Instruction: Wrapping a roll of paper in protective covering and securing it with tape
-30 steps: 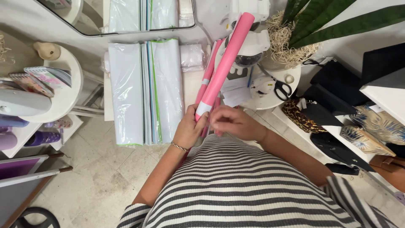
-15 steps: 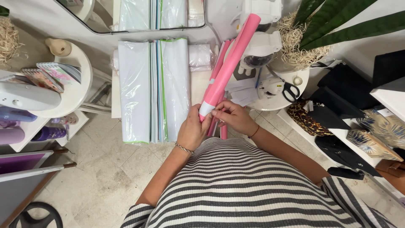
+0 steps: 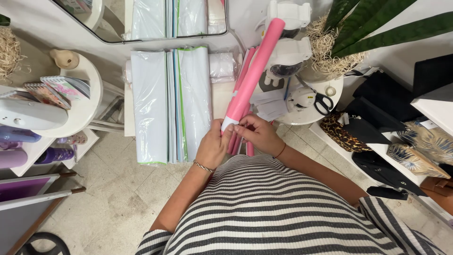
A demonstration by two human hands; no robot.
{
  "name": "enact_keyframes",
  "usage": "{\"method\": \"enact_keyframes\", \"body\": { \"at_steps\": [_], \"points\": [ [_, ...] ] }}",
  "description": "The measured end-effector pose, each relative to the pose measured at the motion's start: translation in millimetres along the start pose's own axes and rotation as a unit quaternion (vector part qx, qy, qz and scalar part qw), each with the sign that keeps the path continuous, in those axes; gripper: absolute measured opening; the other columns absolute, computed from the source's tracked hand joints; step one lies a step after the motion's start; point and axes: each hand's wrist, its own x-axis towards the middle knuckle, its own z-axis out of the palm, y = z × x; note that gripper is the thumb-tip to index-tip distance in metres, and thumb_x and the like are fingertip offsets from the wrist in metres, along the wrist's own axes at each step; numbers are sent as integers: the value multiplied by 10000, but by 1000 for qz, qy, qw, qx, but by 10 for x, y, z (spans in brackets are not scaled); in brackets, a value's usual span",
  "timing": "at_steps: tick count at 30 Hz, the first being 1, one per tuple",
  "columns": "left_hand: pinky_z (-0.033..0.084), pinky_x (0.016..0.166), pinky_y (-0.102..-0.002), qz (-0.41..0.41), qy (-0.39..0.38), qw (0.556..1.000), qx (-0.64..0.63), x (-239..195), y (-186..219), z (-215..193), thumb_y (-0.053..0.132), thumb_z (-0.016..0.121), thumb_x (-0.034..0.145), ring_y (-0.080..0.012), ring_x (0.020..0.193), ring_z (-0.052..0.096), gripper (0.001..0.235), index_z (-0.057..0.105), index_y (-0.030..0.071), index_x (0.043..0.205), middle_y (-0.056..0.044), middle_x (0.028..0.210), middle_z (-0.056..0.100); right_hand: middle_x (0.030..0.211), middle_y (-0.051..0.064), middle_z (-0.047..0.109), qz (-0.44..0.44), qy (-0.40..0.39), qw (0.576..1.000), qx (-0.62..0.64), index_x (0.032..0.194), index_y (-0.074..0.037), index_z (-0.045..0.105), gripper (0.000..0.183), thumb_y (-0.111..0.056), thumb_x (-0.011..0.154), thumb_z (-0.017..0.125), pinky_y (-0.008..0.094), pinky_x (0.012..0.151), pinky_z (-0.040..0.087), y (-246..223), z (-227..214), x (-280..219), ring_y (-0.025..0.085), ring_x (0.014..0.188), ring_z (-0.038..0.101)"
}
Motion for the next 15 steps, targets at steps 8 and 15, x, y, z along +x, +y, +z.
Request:
{"method": "enact_keyframes", "body": {
  "at_steps": [8, 15],
  "points": [
    [585, 733, -399, 17, -32, 986, -162, 148, -265, 11, 539, 428, 1040, -250, 694, 740, 462, 620, 140, 1172, -104, 639, 689, 881, 130, 657, -31, -44, 997, -57, 1001, -7, 761, 254, -119, 803, 873, 294, 614, 638, -347, -169, -44, 185, 743, 716],
    [648, 520, -375, 31, -159, 930, -329, 210, -279, 131, 549, 345, 1069, -259, 597, 733, 561, 601, 53, 1121, -193, 727, 691, 908, 83, 605, -74, -67, 995, -33, 1023, 8, 733, 299, -111, 796, 889, 295, 591, 621, -378, -137, -87, 166, 741, 685]
  ]
}}
